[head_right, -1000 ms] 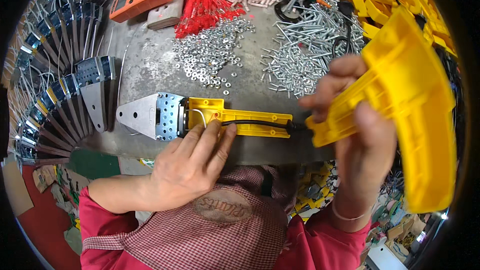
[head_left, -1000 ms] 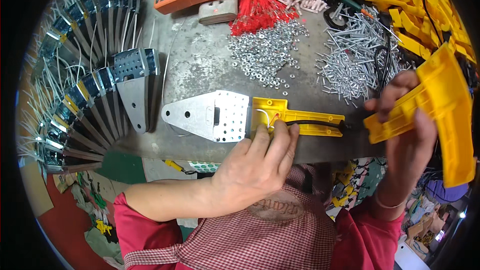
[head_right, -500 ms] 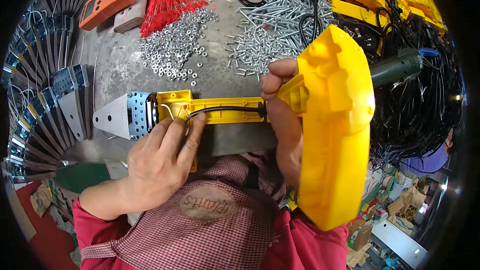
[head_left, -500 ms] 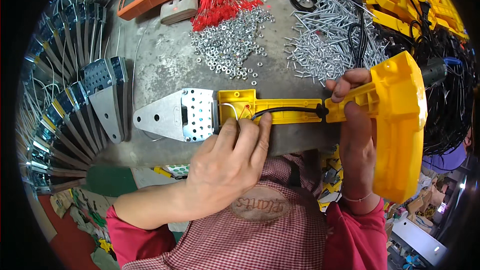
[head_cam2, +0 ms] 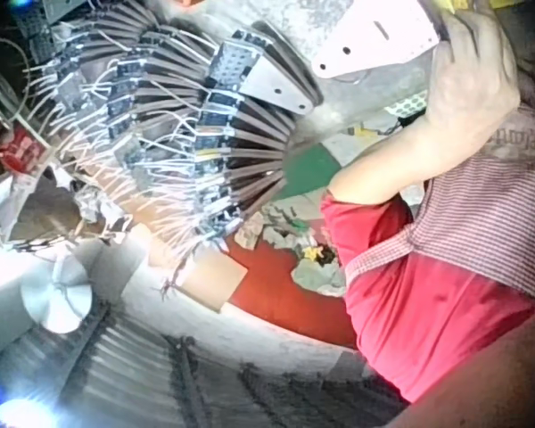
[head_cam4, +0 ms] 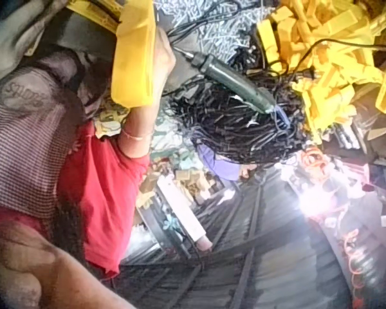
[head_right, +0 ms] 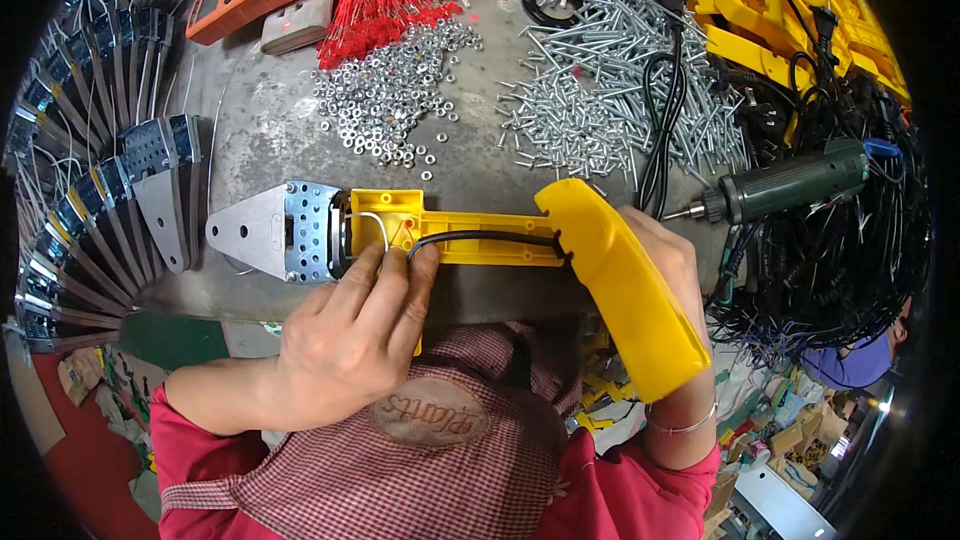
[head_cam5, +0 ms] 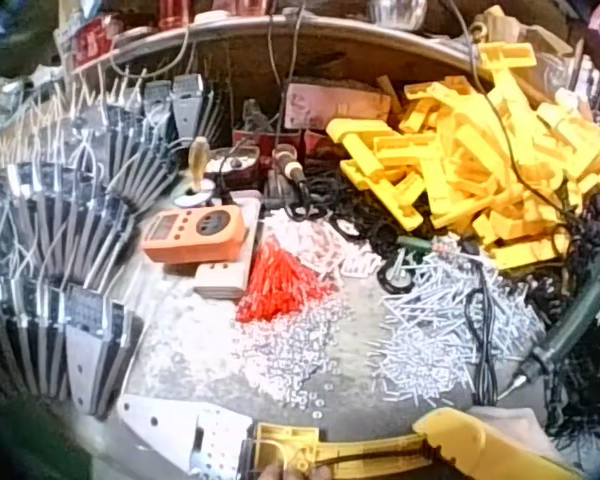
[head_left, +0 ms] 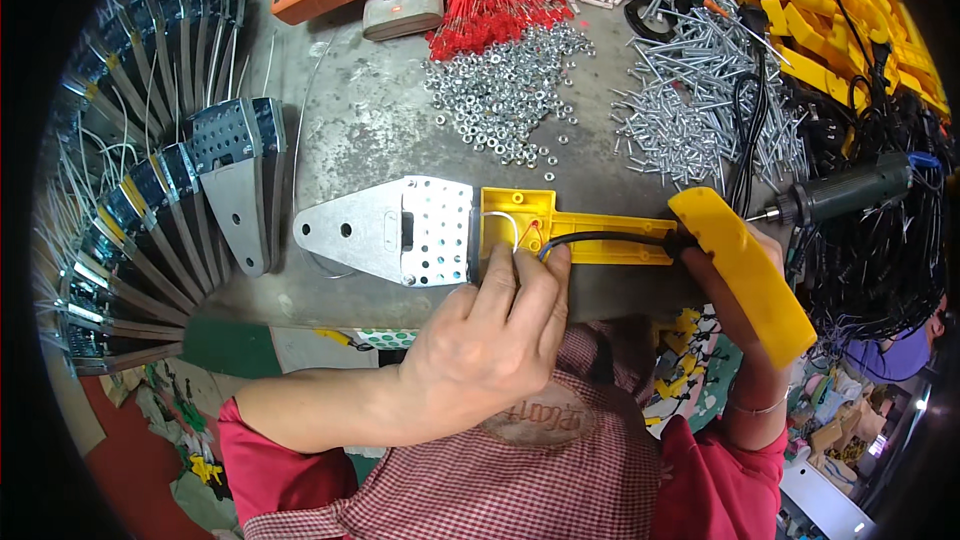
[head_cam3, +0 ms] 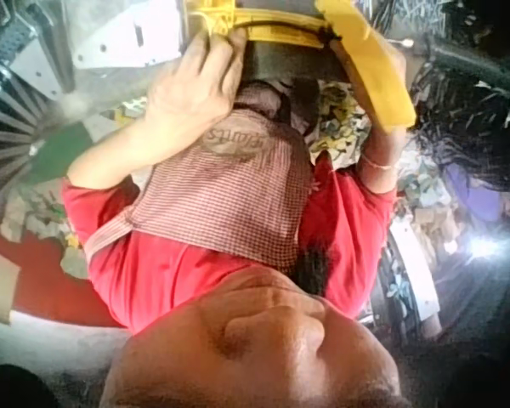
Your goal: The person connects wires by hand and solders them with a soldering iron, fits metal blades into plastic housings, and fastens the housings together using an electric screwdriver.
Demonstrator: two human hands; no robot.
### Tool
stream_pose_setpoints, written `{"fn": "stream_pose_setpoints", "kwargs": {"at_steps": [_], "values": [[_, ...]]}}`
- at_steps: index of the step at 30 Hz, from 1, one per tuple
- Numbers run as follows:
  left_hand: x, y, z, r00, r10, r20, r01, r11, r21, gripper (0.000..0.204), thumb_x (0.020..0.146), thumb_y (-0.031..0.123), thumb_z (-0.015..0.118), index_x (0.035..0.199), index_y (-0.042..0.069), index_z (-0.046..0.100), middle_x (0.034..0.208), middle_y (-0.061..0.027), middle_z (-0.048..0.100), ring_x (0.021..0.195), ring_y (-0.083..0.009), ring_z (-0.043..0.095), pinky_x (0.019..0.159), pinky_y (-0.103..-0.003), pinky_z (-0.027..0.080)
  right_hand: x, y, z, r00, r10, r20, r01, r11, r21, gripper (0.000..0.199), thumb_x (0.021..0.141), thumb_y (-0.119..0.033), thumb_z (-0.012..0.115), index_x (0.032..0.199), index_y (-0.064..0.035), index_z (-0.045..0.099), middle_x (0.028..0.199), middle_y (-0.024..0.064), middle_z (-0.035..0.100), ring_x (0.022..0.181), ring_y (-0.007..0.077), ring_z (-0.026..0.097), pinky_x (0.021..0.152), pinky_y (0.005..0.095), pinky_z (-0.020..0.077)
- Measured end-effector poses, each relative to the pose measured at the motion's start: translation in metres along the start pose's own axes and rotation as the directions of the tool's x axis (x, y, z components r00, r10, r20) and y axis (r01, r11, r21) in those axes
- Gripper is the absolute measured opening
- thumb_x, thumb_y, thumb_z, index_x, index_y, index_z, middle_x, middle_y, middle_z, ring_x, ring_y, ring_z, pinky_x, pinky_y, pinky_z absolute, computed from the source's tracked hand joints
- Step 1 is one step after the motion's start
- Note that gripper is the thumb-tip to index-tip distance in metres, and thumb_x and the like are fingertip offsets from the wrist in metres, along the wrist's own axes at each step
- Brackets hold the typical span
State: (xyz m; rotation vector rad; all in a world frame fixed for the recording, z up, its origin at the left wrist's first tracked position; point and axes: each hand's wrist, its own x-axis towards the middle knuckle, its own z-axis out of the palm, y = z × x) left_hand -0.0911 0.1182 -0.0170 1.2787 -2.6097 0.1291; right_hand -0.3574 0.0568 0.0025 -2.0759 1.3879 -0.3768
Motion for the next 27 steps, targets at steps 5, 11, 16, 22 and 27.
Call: {"fn": "stream_pose_setpoints", "kwargs": {"at_steps": [5, 11, 16, 22, 27], "values": [[0.005, 0.001, -0.002, 0.998, -0.019, 0.055, 0.020, 0.999, -0.027, 0.055, 0.072, 0.011, 0.059, 0.125, -0.003, 0.061, 0.098, -0.0136, 0.062, 0.091, -0.0269, 0.065, 0.065, -0.028, 0.054, 0.001, 0.012, 0.013, 0.995, -0.029, -0.095, 0.030, 0.999, 0.013, 0.034, 0.072, -0.005, 0.073, 0.105, -0.0031, 0.065, 0.088, 0.0073, 0.063, 0.075, 0.0225, 0.064, 0.069, 0.0321, 0.0492], [0.011, 0.008, -0.007, 0.983, -0.096, 0.155, 0.096, 0.995, 0.007, 0.060, 0.073, 0.012, 0.060, 0.132, 0.005, 0.058, 0.108, -0.0114, 0.058, 0.091, -0.0249, 0.062, 0.066, -0.029, 0.055, 0.007, -0.001, 0.013, 0.979, 0.200, -0.030, -0.177, 0.919, 0.351, 0.033, 0.073, -0.003, 0.072, 0.105, -0.0024, 0.065, 0.090, 0.0085, 0.061, 0.079, 0.0237, 0.061, 0.073, 0.0297, 0.0485], [0.011, 0.007, -0.005, 0.984, -0.113, 0.140, 0.111, 0.994, 0.021, 0.062, 0.073, 0.011, 0.062, 0.134, 0.006, 0.056, 0.125, -0.0155, 0.054, 0.091, -0.0255, 0.061, 0.067, -0.031, 0.055, 0.006, 0.013, 0.017, 0.989, -0.036, -0.143, 0.061, 0.984, 0.169, 0.028, 0.074, 0.000, 0.071, 0.101, -0.0003, 0.064, 0.087, 0.0075, 0.057, 0.081, 0.0207, 0.058, 0.071, 0.0275, 0.0468], [0.009, -0.001, 0.003, 1.000, 0.004, 0.009, -0.004, 0.999, 0.047, 0.056, 0.074, 0.014, 0.056, 0.126, -0.004, 0.059, 0.117, -0.0199, 0.056, 0.085, -0.0234, 0.058, 0.057, -0.025, 0.050, 0.004, 0.012, 0.007, 0.979, -0.148, -0.141, 0.157, 0.986, 0.053, 0.031, 0.083, -0.003, 0.071, 0.113, -0.0049, 0.063, 0.100, 0.0034, 0.066, 0.088, 0.0174, 0.062, 0.083, 0.0330, 0.0497], [0.006, -0.002, 0.002, 1.000, 0.003, 0.017, -0.003, 1.000, -0.027, 0.056, 0.073, 0.014, 0.056, 0.126, -0.006, 0.058, 0.116, -0.0192, 0.057, 0.083, -0.0222, 0.057, 0.058, -0.025, 0.051, -0.005, -0.016, 0.011, 0.936, 0.204, -0.285, 0.122, 0.573, 0.811, 0.054, 0.083, -0.036, 0.064, 0.120, 0.0024, 0.052, 0.101, 0.0085, 0.055, 0.090, 0.0165, 0.055, 0.091, 0.0354, 0.0452]]}}
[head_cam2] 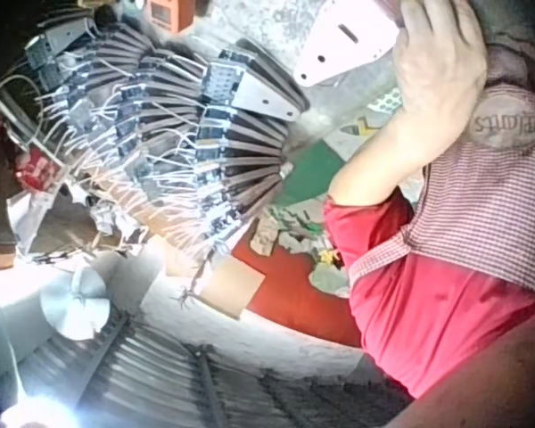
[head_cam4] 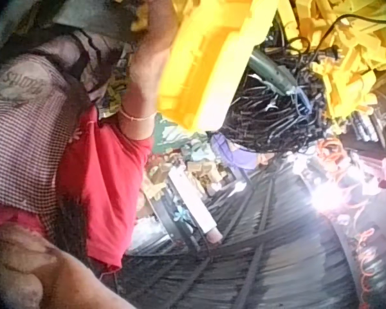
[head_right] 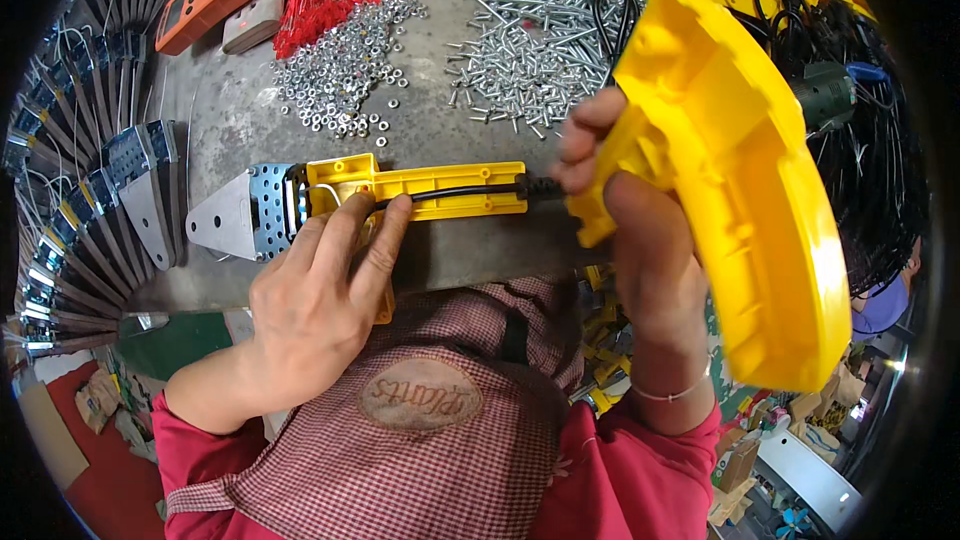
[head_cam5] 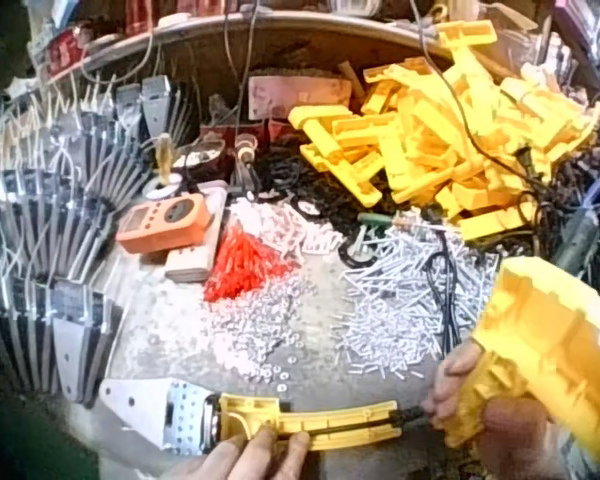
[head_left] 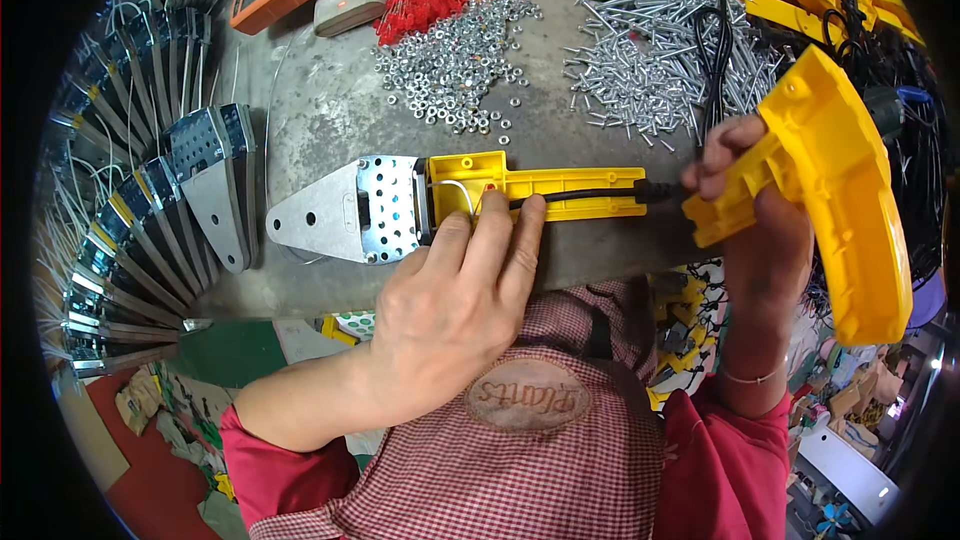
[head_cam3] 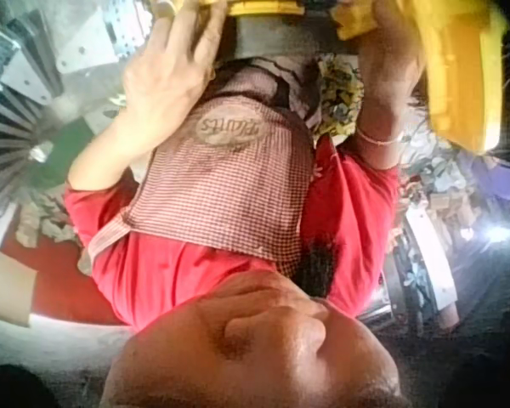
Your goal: The person connects wires by hand and solders them with a soldering iron, fits metal blades into plastic housings, and fastens the housings together using an electric screwdriver.
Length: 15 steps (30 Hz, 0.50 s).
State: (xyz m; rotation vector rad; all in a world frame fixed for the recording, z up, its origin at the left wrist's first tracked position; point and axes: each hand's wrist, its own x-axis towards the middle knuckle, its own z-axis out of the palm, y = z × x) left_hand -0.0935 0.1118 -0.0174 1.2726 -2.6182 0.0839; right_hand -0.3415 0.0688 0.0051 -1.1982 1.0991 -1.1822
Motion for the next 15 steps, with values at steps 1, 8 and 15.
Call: {"fn": "stream_pose_setpoints", "kwargs": {"at_steps": [1, 8, 15], "values": [[0.000, 0.000, 0.000, 1.000, 0.004, -0.004, -0.004, 1.000, -0.001, 0.056, 0.073, 0.014, 0.056, 0.126, -0.006, 0.058, 0.116, -0.0192, 0.057, 0.083, -0.0222, 0.057, 0.058, -0.025, 0.051, 0.000, 0.001, 0.006, 1.000, -0.004, -0.004, 0.004, 1.000, -0.003, 0.054, 0.083, -0.036, 0.064, 0.120, 0.0024, 0.052, 0.101, 0.0085, 0.055, 0.090, 0.0165, 0.055, 0.091, 0.0354, 0.0452], [0.001, 0.003, 0.002, 0.999, -0.022, -0.028, 0.022, 0.999, 0.028, 0.052, 0.073, 0.014, 0.057, 0.121, -0.005, 0.062, 0.111, -0.0175, 0.058, 0.080, -0.0203, 0.056, 0.056, -0.023, 0.049, 0.008, 0.013, 0.031, 0.988, -0.148, -0.054, 0.127, 0.951, -0.280, 0.040, 0.089, -0.018, 0.058, 0.122, 0.0038, 0.050, 0.115, 0.0105, 0.052, 0.110, 0.0219, 0.055, 0.103, 0.0412, 0.0405], [-0.001, 0.006, 0.002, 0.997, -0.072, -0.017, 0.073, 0.995, 0.068, 0.053, 0.071, 0.014, 0.059, 0.122, 0.003, 0.064, 0.113, -0.0179, 0.063, 0.090, -0.0244, 0.064, 0.063, -0.026, 0.052, 0.011, 0.016, 0.044, 0.963, -0.232, 0.137, 0.270, 0.843, -0.465, 0.041, 0.083, -0.001, 0.064, 0.122, 0.0004, 0.053, 0.110, 0.0092, 0.058, 0.108, 0.0194, 0.056, 0.095, 0.0353, 0.0459]]}}
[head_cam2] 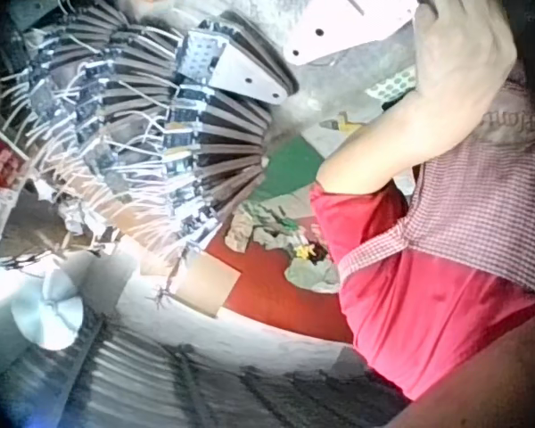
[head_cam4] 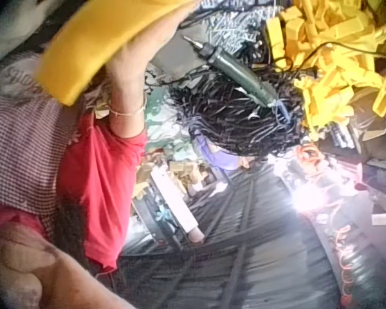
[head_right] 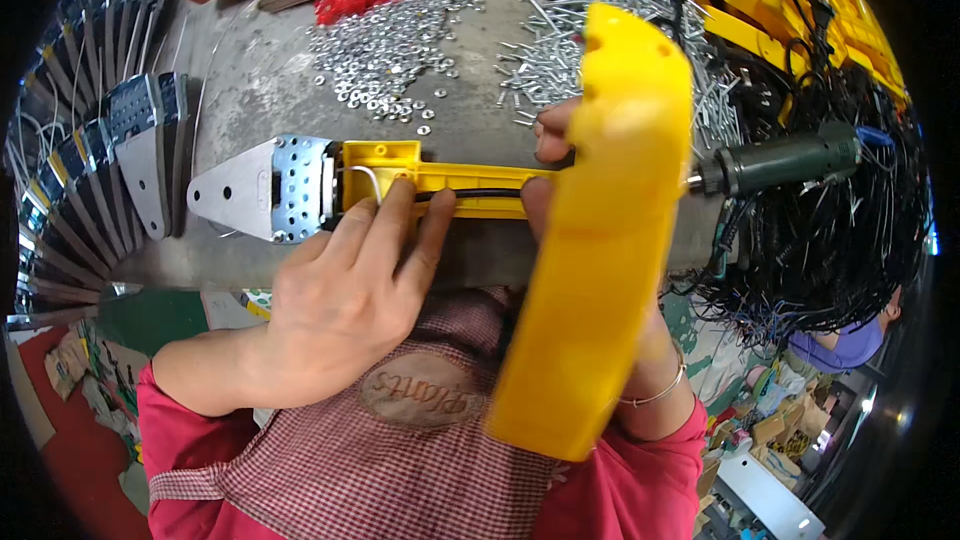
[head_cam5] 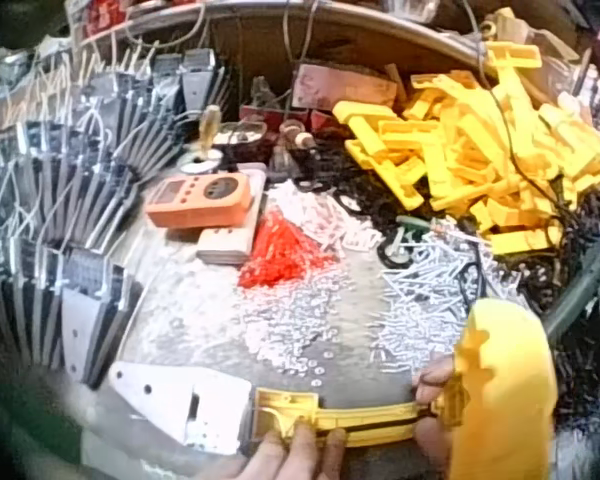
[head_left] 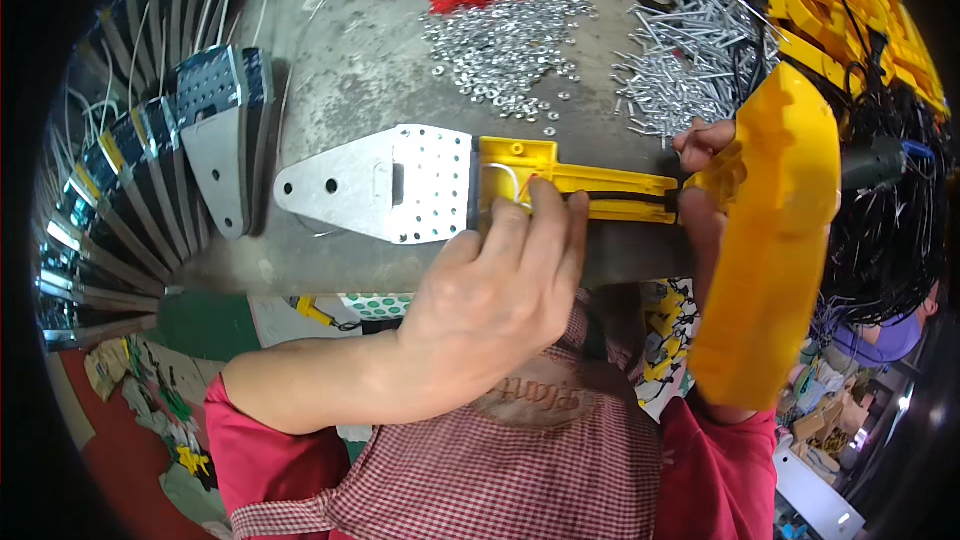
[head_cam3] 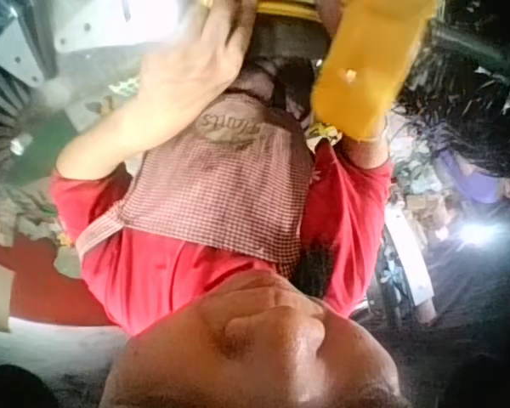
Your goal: The person connects wires by hand and solders them with a soldering iron, fits metal blades into plastic housings, and fastens the housings together using an electric screwdriver.
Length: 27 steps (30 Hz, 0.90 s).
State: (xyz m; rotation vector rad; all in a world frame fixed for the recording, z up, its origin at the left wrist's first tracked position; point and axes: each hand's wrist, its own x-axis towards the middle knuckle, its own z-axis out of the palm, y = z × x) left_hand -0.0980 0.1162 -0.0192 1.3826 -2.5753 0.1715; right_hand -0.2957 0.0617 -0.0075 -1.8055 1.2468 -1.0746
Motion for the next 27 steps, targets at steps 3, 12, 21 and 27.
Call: {"fn": "stream_pose_setpoints", "kwargs": {"at_steps": [3, 12, 21, 27], "values": [[-0.003, -0.002, -0.004, 1.000, -0.019, 0.007, 0.020, 1.000, -0.020, 0.047, 0.071, 0.014, 0.060, 0.116, 0.002, 0.066, 0.112, -0.0187, 0.063, 0.091, -0.0259, 0.064, 0.064, -0.027, 0.053, 0.009, 0.005, 0.014, 0.988, -0.148, 0.034, 0.145, 0.986, 0.077, 0.037, 0.079, -0.002, 0.070, 0.114, 0.0002, 0.056, 0.100, 0.0085, 0.058, 0.093, 0.0200, 0.056, 0.081, 0.0317, 0.0460], [-0.057, -0.056, -0.040, 0.979, 0.011, -0.205, -0.086, 0.928, -0.362, 0.028, 0.074, 0.014, 0.068, 0.098, -0.001, 0.068, 0.107, -0.0144, 0.068, 0.103, -0.0330, 0.067, 0.069, -0.032, 0.057, 0.021, 0.001, 0.020, 0.830, -0.247, 0.500, 0.401, 0.887, -0.229, 0.053, 0.065, -0.001, 0.072, 0.114, -0.0009, 0.053, 0.105, 0.0176, 0.057, 0.100, 0.0388, 0.055, 0.087, 0.0444, 0.0456], [-0.025, -0.018, 0.001, 0.996, 0.015, -0.089, -0.043, 0.945, -0.325, 0.032, 0.073, 0.037, 0.069, 0.102, 0.026, 0.065, 0.138, -0.0030, 0.055, 0.129, -0.0353, 0.050, 0.098, -0.059, 0.038, 0.016, 0.006, 0.014, 0.820, -0.247, 0.517, 0.415, 0.877, -0.240, 0.047, 0.073, -0.004, 0.072, 0.117, -0.0017, 0.056, 0.110, 0.0171, 0.062, 0.102, 0.0370, 0.060, 0.087, 0.0430, 0.0491], [-0.031, -0.019, 0.008, 0.990, 0.061, -0.129, -0.085, 0.978, -0.190, 0.038, 0.075, 0.049, 0.064, 0.105, 0.027, 0.067, 0.136, -0.0044, 0.057, 0.128, -0.0357, 0.049, 0.094, -0.052, 0.040, 0.035, 0.023, 0.009, 0.767, -0.358, 0.532, 0.607, 0.675, -0.420, 0.012, 0.082, -0.013, 0.062, 0.086, -0.0026, 0.059, 0.079, 0.0100, 0.058, 0.073, 0.0297, 0.062, 0.060, 0.0395, 0.0502]]}}
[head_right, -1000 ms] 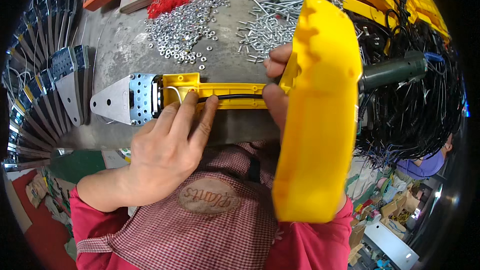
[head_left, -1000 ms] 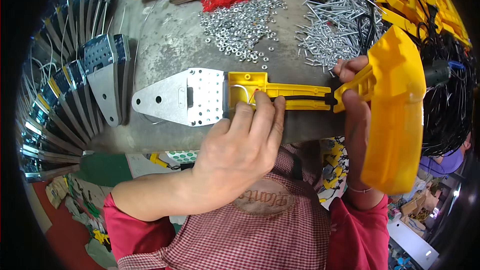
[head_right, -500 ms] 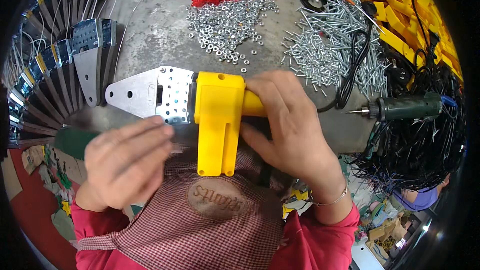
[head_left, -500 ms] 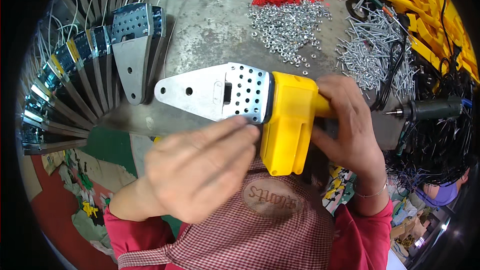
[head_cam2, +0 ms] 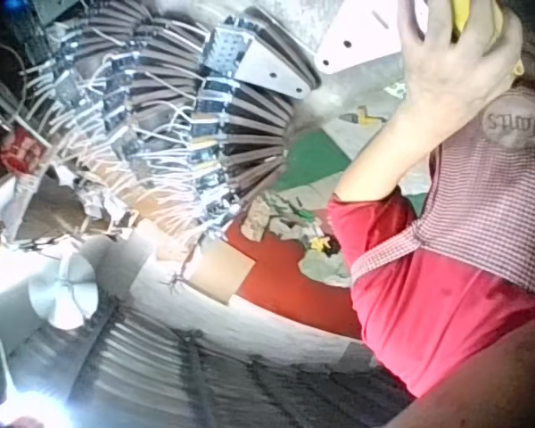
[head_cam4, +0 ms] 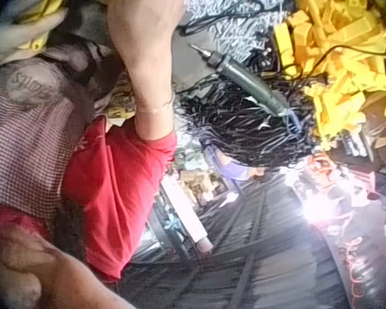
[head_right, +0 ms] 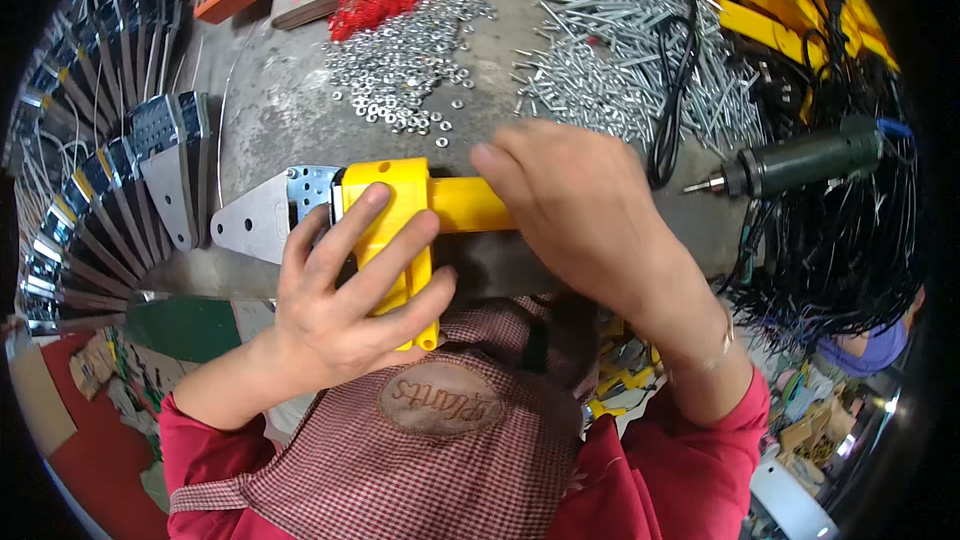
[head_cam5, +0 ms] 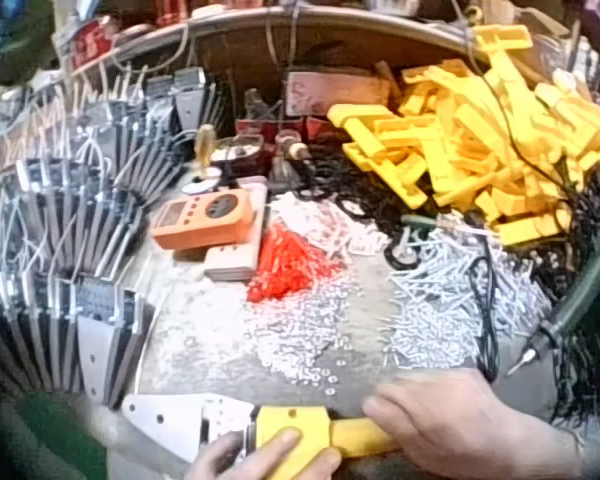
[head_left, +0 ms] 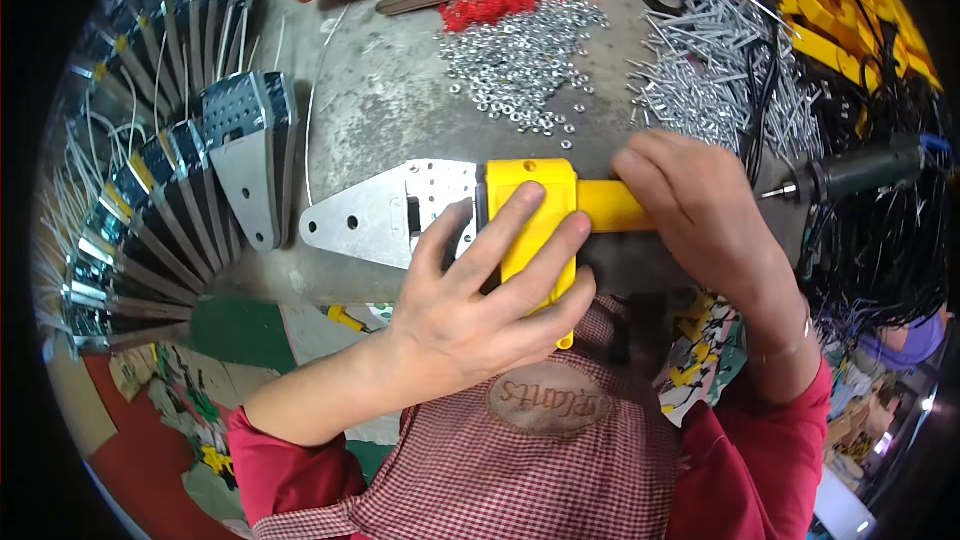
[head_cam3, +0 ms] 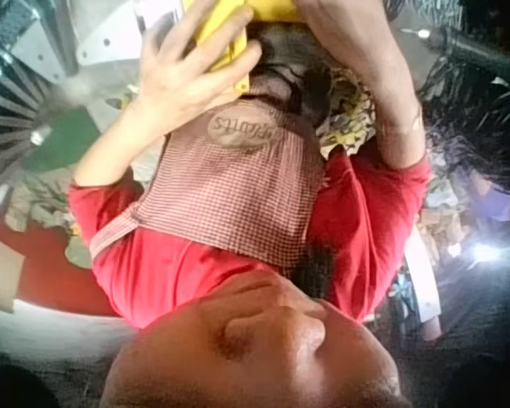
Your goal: The person connects wires by hand and solders them with a soldering iron, fits metal blades into plastic housings, and fastens the housings together using an electric screwdriver.
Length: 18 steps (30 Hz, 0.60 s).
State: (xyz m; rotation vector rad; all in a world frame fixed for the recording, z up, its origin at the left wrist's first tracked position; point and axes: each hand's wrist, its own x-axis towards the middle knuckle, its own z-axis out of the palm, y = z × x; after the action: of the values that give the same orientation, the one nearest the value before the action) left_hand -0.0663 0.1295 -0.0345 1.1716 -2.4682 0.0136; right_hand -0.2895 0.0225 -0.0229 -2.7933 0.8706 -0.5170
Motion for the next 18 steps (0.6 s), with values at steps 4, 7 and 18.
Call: {"fn": "stream_pose_setpoints", "kwargs": {"at_steps": [4, 7, 18], "values": [[0.009, -0.003, -0.010, 0.993, -0.057, 0.107, 0.062, 0.997, -0.046, 0.052, 0.080, 0.055, 0.064, 0.123, 0.026, 0.066, 0.139, -0.0130, 0.052, 0.128, -0.0331, 0.048, 0.100, -0.046, 0.036, 0.006, -0.004, 0.007, 0.994, 0.059, -0.090, -0.053, 0.996, 0.072, 0.015, 0.082, -0.016, 0.063, 0.074, -0.0056, 0.057, 0.068, 0.0070, 0.053, 0.065, 0.0272, 0.059, 0.055, 0.0380, 0.0487], [0.012, -0.003, -0.003, 0.998, -0.066, 0.020, 0.068, 0.994, -0.091, 0.059, 0.082, 0.061, 0.061, 0.126, 0.022, 0.064, 0.141, -0.0217, 0.047, 0.130, -0.0427, 0.043, 0.101, -0.050, 0.038, -0.008, -0.004, 0.011, 0.986, 0.089, -0.142, -0.068, 0.986, 0.152, 0.020, 0.083, -0.020, 0.064, 0.072, -0.0061, 0.055, 0.068, 0.0060, 0.051, 0.063, 0.0258, 0.058, 0.053, 0.0362, 0.0479], [0.022, -0.003, -0.020, 0.969, 0.004, 0.247, 0.008, 0.999, -0.049, 0.055, 0.071, 0.050, 0.073, 0.113, 0.015, 0.066, 0.146, -0.0244, 0.039, 0.130, -0.0497, 0.038, 0.104, -0.056, 0.035, -0.004, -0.007, 0.026, 0.990, 0.075, -0.119, -0.065, 0.994, 0.083, 0.017, 0.084, -0.024, 0.061, 0.079, -0.0069, 0.063, 0.074, 0.0073, 0.058, 0.067, 0.0258, 0.063, 0.055, 0.0374, 0.0505]]}}
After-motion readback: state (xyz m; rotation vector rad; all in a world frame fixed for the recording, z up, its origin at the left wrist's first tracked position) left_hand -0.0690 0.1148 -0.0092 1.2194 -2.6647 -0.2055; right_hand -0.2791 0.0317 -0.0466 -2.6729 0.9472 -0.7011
